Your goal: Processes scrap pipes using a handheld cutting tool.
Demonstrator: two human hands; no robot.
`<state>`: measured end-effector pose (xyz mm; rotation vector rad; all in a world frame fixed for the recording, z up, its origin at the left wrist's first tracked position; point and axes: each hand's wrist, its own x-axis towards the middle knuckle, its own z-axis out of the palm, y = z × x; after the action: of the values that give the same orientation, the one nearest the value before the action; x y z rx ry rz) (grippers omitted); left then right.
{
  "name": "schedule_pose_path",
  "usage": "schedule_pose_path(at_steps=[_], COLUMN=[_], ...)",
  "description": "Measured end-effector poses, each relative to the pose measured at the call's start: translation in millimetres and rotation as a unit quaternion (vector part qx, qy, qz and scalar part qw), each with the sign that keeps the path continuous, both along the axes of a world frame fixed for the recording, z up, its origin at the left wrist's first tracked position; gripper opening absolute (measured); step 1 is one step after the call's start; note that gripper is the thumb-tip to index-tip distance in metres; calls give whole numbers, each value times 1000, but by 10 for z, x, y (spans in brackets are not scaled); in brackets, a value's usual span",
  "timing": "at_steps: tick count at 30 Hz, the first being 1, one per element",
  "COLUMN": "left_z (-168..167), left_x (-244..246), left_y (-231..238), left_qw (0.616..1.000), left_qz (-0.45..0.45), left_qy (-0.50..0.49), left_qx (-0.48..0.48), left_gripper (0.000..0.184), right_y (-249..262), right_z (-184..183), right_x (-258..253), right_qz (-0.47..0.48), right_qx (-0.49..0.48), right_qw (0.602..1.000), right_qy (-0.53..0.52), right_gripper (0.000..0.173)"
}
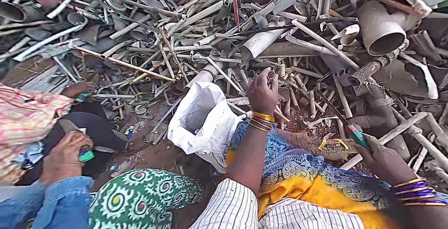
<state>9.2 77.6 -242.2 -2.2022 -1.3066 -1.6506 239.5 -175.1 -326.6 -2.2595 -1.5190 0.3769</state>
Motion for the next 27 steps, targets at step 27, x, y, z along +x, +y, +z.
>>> schedule_pose_path(at_steps=[27], left_z=[-425], left_x=[924], left_y=[-386], left_qw=[646], left_qz=[-190], left_qy=[510], left_qx=[-536], left_gripper=[61], right_y=[60], right_z=[77], right_x=[-49], right_qz=[16], right_qx=[-424], right_qw=[898], right_qy=[113], right_gripper=[50])
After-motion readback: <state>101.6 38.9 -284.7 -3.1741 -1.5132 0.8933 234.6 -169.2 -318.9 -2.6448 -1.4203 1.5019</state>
